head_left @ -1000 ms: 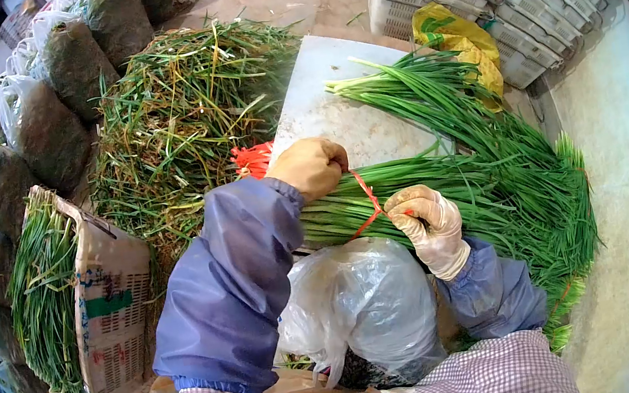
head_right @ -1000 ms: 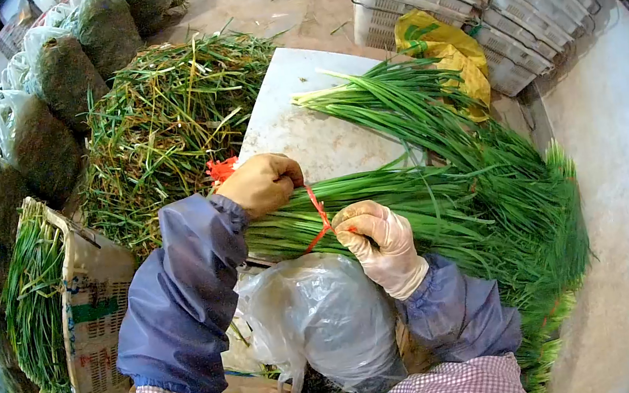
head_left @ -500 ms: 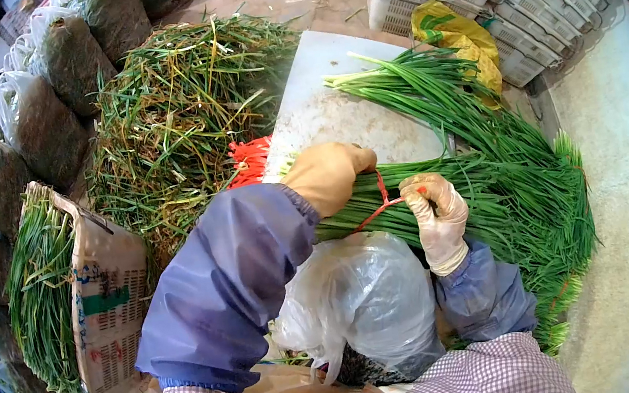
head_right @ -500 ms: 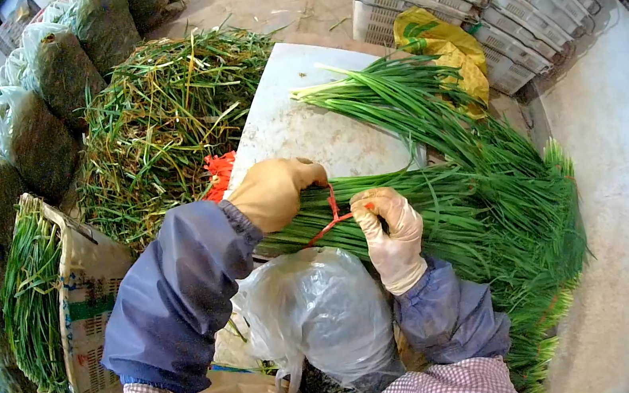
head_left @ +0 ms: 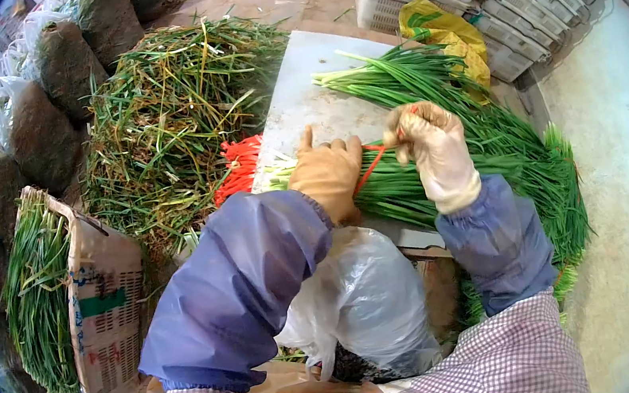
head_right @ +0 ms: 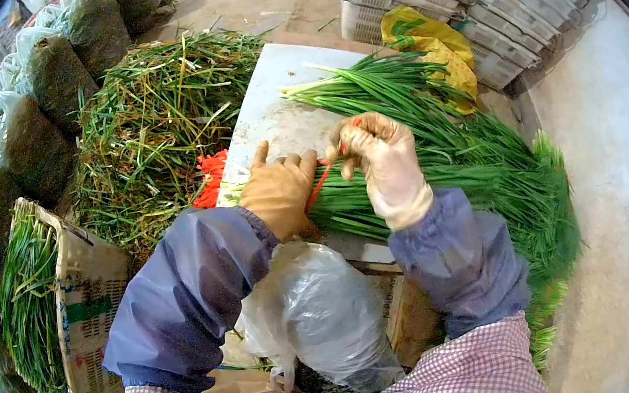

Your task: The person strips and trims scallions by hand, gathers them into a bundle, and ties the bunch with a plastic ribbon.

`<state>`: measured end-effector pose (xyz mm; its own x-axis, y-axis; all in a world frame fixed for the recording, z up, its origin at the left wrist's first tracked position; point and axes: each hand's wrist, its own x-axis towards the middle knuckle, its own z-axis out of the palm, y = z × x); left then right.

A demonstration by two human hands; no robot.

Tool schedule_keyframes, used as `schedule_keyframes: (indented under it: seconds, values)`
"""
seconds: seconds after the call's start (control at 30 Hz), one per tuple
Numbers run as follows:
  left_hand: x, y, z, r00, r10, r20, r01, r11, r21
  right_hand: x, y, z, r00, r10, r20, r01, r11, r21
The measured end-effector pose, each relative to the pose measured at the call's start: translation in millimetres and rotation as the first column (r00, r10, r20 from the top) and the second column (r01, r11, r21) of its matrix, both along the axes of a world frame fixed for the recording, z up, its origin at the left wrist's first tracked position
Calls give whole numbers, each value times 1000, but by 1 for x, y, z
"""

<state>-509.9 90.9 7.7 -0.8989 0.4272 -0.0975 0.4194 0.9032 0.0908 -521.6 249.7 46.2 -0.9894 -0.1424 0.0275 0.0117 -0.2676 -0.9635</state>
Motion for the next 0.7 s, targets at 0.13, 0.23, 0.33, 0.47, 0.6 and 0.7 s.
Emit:
schedule_keyframes:
  seconds: [0.13,0.23,0.33,0.47,0.6,0.7]
  values:
    - [-9,-5,2,996,59,65,-60,998,10,75,31,-16,950,205,234,-209,978,-8]
    - [-10,-7,-1,1000,-6,5,6,999,34,148,37,-87,919,-2,394,36,996,-79]
    - [-3,-10,-1,998,-34,43,33,999,18,140,33,-105,856,117,504,-53,989,-141]
    - [1,-5,22,994,-93,56,99,988,-118,109,16,-101,699,326,637,-247,945,-212]
    - [-15,17,29,987,-118,113,135,978,-157,100,8,-108,754,273,598,-354,935,19]
    - [-29,22,15,940,-128,317,147,988,-36,85,13,-89,664,233,710,-387,920,59]
